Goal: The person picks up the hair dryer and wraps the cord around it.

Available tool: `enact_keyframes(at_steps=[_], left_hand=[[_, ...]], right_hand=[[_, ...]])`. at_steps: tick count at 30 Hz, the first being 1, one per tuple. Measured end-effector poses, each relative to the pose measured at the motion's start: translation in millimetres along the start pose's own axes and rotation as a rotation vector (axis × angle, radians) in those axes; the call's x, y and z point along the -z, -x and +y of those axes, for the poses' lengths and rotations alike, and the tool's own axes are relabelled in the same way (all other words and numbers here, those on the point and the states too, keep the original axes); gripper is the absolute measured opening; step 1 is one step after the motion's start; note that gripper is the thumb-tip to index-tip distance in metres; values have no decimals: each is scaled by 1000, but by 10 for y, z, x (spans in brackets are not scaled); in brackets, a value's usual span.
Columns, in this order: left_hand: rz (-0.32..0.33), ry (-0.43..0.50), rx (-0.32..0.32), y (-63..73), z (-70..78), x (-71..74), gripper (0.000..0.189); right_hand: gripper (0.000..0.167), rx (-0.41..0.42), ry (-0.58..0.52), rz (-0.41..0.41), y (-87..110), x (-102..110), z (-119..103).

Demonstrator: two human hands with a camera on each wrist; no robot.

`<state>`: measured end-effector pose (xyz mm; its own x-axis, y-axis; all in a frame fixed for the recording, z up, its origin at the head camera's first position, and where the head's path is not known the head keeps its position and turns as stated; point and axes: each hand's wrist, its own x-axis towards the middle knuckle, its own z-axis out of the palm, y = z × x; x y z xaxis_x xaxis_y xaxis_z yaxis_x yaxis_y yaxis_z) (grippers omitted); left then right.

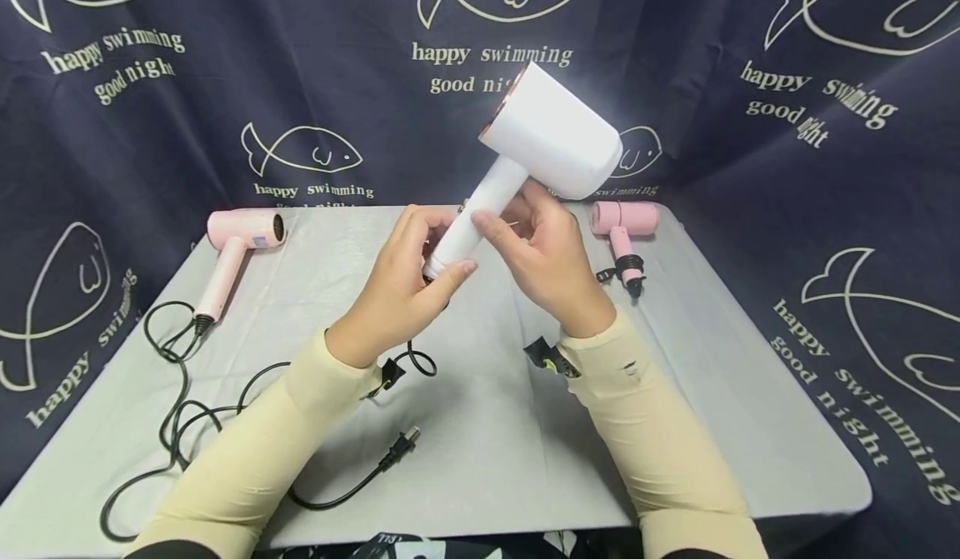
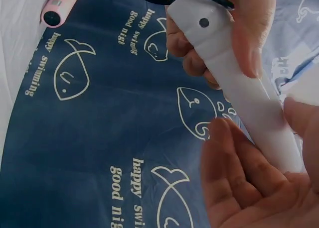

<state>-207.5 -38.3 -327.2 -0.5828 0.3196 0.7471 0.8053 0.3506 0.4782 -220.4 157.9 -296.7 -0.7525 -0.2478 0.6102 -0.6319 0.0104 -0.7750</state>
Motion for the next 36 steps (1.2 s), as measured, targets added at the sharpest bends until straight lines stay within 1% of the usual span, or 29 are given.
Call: enact_keyframes(at_steps=[1, 3, 5, 7, 8, 10, 12, 13, 15, 17, 19, 23, 25, 26, 27, 29, 31, 34, 36], left_hand=[[-5, -4, 9, 2, 2, 10, 42], [-19, -30, 21, 2, 6, 46, 47], [-26, -61, 15, -7, 8, 108, 55], [-4, -81, -3, -19, 22, 201, 65], [25, -87, -21, -29, 37, 257, 71], [105, -94, -69, -50, 76, 384, 82], [188, -116, -110, -67, 130, 517, 92], [219, -131, -125, -71, 155, 580, 97], [255, -160, -143, -79, 192, 689, 103], [254, -168, -127, -76, 210, 755, 105], [224, -170, -107, -72, 212, 783, 104], [140, -205, -74, -55, 218, 763, 96], [104, -239, -83, -45, 228, 747, 93], [94, -237, -84, -42, 231, 737, 90], [95, -228, -88, -39, 235, 730, 88], [122, -184, -88, -44, 231, 723, 85], [183, -129, -96, -58, 220, 730, 81], [311, -55, -80, -82, 222, 773, 79], [400, -9, -49, -89, 245, 818, 78]], right_hand=[[37, 0, 3, 6, 3, -5, -9], [34, -1, 62, 13, 9, -1, -21], [30, -8, 185, 10, 17, 17, -37], [25, 4, 350, -14, 27, 46, -54], [22, 25, 433, -35, 29, 62, -55], [18, 86, 548, -97, 28, 79, -62], [17, 163, 603, -176, 21, 77, -67], [18, 201, 614, -217, 15, 71, -68], [21, 264, 622, -290, 3, 50, -74], [24, 307, 634, -342, 6, 32, -72], [25, 332, 646, -380, 16, 20, -66], [27, 360, 683, -429, 52, 12, -70], [29, 365, 706, -440, 63, 12, -86], [31, 371, 710, -441, 67, 13, -98], [31, 375, 707, -433, 69, 15, -106], [34, 367, 679, -396, 61, 29, -122], [37, 378, 653, -323, 41, 61, -136], [47, 385, 616, -150, -4, 153, -166], [55, 345, 591, -7, -23, 220, -181]])
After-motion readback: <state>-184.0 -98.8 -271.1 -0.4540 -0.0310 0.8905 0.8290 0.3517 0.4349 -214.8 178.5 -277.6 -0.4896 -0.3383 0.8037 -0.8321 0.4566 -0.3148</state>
